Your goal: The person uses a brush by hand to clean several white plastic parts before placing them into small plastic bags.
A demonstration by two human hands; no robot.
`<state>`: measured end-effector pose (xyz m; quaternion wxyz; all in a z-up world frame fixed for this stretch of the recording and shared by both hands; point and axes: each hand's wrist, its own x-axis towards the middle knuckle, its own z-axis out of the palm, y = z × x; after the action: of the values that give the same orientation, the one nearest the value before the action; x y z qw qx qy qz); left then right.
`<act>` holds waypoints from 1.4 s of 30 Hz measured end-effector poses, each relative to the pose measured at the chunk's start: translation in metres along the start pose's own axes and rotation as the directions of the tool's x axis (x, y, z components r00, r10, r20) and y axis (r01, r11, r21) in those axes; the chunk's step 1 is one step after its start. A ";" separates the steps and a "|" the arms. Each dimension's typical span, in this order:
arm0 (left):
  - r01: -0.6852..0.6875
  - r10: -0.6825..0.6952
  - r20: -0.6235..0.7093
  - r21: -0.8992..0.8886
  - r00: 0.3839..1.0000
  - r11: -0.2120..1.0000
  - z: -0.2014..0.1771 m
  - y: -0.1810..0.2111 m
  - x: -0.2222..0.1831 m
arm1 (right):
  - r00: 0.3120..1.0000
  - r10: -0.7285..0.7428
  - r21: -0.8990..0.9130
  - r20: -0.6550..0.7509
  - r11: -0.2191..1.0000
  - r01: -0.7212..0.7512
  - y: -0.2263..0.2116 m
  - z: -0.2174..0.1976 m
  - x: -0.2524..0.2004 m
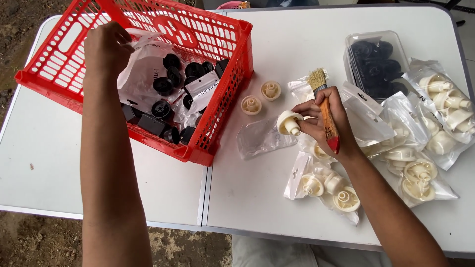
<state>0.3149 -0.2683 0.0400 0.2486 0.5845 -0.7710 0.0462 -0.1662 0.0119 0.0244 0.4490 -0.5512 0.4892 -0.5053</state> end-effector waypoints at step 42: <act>-0.042 -0.034 0.350 0.206 0.936 0.978 -0.019 0.050 -0.001 | 0.996 -0.055 0.139 -0.064 0.988 0.064 -0.004 -0.013 -0.010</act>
<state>0.2747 -0.2450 0.0668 0.0437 0.6048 -0.7949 0.0225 -0.1789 0.0227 0.0281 0.4567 -0.5168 0.4490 -0.5682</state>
